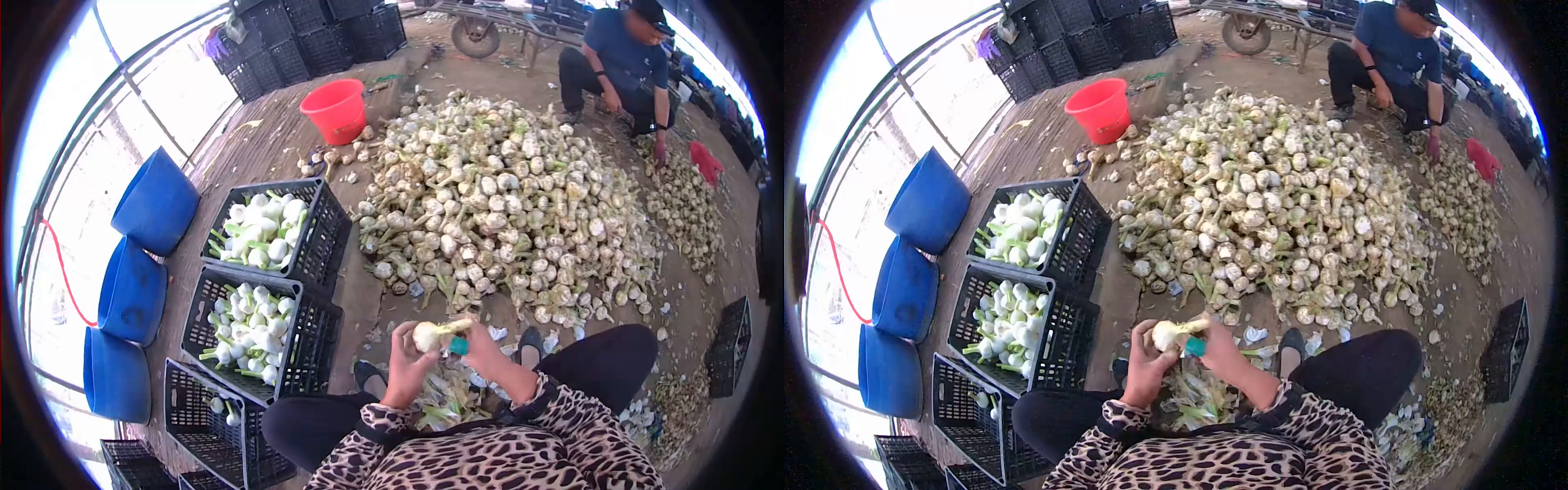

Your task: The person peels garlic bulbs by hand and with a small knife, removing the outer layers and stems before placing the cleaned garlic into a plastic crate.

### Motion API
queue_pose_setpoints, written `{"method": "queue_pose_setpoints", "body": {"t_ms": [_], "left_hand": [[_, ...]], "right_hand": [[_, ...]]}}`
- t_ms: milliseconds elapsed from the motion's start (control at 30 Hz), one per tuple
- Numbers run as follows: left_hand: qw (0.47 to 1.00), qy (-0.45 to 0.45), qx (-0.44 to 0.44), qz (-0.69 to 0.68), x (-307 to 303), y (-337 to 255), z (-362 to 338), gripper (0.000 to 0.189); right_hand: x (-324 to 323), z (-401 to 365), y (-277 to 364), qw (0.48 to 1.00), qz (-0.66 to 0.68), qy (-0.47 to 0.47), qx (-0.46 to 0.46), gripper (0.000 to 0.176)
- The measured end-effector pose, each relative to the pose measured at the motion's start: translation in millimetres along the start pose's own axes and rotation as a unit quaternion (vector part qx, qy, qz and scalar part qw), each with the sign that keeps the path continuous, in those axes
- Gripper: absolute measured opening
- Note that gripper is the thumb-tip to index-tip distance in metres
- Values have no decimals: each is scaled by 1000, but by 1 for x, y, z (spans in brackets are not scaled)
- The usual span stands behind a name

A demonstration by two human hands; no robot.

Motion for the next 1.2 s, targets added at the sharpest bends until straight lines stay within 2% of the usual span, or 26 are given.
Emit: {"method": "queue_pose_setpoints", "body": {"t_ms": [33,67,100,233,333,367,433,533,567,667,700,767,800,867,933,967,1000,1033,1067,1200], "left_hand": [[999,12,33,37,5,-4,-4,66],[995,23,67,74,9,-6,-10,68],[988,34,101,111,11,-9,-16,71],[972,14,119,201,0,-14,-24,71],[986,32,130,98,6,-25,-27,65],[988,38,124,79,6,-25,-27,63],[992,49,111,41,5,-26,-27,58],[998,42,34,18,4,-23,-29,47],[999,34,5,-27,4,-21,-29,43],[986,17,-78,-145,2,-10,-30,34],[979,16,-106,-176,0,-5,-29,32],[958,13,-159,-237,-4,7,-28,35],[952,-5,-189,-242,-6,13,-27,44],[930,53,-233,-278,-3,20,-25,46],[905,112,-274,-306,8,19,-25,45],[955,61,-217,-195,-2,19,-22,44],[985,9,-156,-79,5,9,-23,43],[994,-42,-93,39,6,-3,-24,42],[994,-56,-94,5,3,0,-24,41],[977,-3,-154,-145,-1,15,-18,53]], "right_hand": [[6,-3,-8,997,39,37,53,34],[10,-4,-19,992,64,35,98,33],[11,-8,-12,993,64,30,91,31],[16,-15,0,998,34,20,58,28],[12,-19,17,995,-87,-2,38,27],[10,-21,23,989,-141,-10,35,27],[7,-21,33,983,-170,-34,-63,25],[6,-24,52,966,-186,-32,-176,21],[5,-26,60,960,-186,-24,-208,20],[9,-25,66,974,-137,59,-173,16],[9,-25,68,971,-139,58,-186,16],[10,-25,71,965,-141,57,-211,14],[10,-24,70,969,-130,65,-202,14],[11,-23,69,974,-107,80,-184,13],[8,-17,50,987,-92,42,-121,13],[5,-14,41,992,-85,23,-89,13],[5,-14,44,986,-138,15,-94,14],[4,-17,49,977,-190,5,-97,14],[3,-19,51,965,-243,-5,-98,15],[5,-14,50,983,-80,117,-116,16]]}}
Point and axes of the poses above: each hand's wrist, its own z-axis towards the middle knuckle, its own x-axis out of the palm, y = z × x, the point moved 8 cm from there along z, towards the middle knuckle, and after that the axes turned 12 degrees about -z, right-handed, at the moved point
